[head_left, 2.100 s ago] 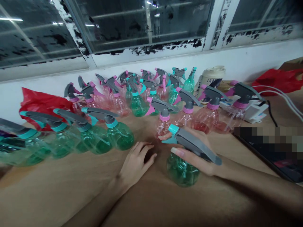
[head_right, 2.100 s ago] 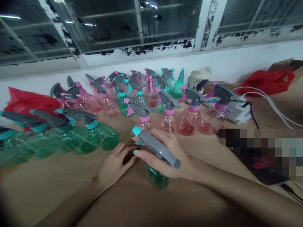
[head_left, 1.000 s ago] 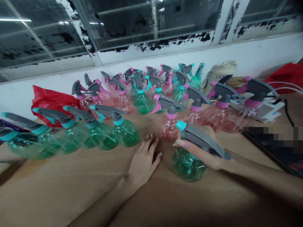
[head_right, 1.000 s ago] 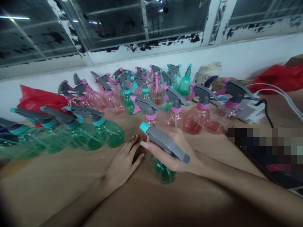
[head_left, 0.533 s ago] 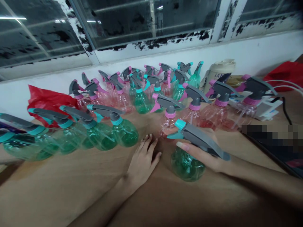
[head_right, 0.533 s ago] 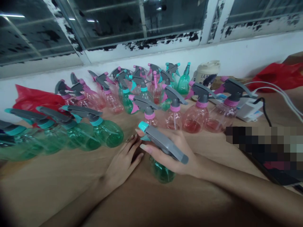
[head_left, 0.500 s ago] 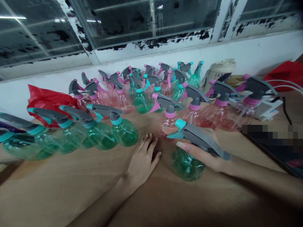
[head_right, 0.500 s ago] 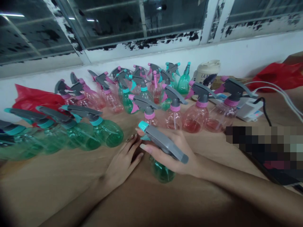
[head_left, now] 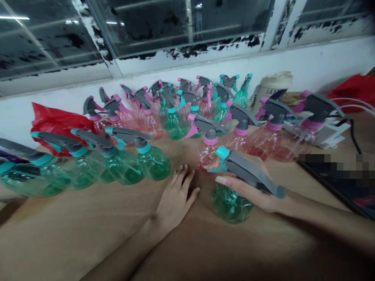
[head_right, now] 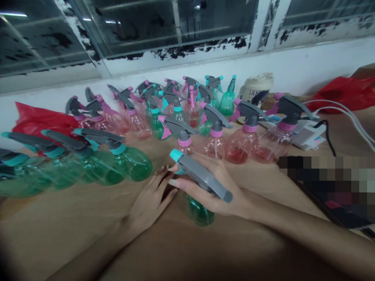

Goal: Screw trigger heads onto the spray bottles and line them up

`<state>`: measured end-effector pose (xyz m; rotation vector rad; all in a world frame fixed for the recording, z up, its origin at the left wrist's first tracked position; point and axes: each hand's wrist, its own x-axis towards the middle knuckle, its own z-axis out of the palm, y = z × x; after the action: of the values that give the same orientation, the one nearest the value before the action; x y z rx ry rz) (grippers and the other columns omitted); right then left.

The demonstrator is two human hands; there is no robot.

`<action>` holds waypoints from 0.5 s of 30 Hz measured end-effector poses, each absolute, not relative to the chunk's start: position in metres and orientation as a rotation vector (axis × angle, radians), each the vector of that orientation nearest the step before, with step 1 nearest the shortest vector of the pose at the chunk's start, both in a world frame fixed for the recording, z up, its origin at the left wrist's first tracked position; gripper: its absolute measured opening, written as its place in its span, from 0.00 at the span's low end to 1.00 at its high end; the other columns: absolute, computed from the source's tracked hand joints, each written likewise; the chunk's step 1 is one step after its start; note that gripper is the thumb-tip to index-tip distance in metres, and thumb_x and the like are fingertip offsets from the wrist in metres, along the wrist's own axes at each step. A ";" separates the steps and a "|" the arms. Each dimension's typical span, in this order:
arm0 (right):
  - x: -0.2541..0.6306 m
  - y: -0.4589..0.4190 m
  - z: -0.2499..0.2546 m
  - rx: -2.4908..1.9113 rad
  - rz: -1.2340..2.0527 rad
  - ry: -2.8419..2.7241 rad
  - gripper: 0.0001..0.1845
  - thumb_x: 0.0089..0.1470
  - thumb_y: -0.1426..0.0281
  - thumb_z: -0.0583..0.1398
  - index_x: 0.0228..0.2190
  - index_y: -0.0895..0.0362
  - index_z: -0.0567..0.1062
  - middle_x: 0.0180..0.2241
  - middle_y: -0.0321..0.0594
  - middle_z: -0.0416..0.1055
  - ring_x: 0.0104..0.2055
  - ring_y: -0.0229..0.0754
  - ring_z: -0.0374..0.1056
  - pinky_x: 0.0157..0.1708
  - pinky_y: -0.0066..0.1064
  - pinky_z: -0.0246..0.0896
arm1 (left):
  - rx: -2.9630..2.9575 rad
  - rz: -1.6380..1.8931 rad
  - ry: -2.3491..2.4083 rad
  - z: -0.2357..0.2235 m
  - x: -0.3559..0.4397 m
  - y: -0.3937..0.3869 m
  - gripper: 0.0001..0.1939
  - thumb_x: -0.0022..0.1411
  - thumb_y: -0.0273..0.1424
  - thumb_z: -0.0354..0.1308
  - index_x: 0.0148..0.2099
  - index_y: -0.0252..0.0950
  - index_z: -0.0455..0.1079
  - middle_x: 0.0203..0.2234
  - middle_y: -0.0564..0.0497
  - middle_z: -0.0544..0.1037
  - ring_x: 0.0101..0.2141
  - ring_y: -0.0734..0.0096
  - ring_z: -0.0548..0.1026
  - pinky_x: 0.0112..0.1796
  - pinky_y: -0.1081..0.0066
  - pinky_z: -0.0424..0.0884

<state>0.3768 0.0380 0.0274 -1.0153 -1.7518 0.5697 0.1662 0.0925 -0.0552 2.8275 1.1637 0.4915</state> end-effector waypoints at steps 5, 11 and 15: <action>0.377 0.038 0.022 -1.015 0.640 -1.722 0.10 0.51 0.59 0.61 0.33 0.51 0.74 0.30 0.37 0.74 0.27 0.40 0.70 0.24 0.32 0.65 | 2.847 0.486 1.160 -0.057 0.166 0.093 0.22 0.69 0.36 0.47 0.60 0.32 0.56 0.60 0.39 0.58 0.61 0.54 0.53 0.57 0.52 0.55; 0.378 0.039 0.026 -1.032 0.584 -1.770 0.10 0.53 0.61 0.60 0.27 0.54 0.71 0.24 0.34 0.69 0.25 0.36 0.66 0.24 0.30 0.60 | 2.854 0.433 1.159 -0.055 0.165 0.093 0.24 0.69 0.36 0.47 0.63 0.30 0.52 0.61 0.38 0.58 0.61 0.54 0.53 0.58 0.53 0.53; 0.380 0.040 0.025 -0.983 0.608 -1.792 0.10 0.54 0.61 0.58 0.28 0.54 0.71 0.25 0.34 0.69 0.27 0.36 0.66 0.26 0.30 0.61 | 2.850 0.427 1.156 -0.054 0.165 0.092 0.24 0.69 0.38 0.46 0.62 0.31 0.53 0.61 0.38 0.57 0.61 0.53 0.52 0.58 0.52 0.54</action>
<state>0.3797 0.0403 0.0248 -0.9835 -1.7925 0.6081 0.1650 0.0922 -0.0541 2.8497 1.1562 0.4272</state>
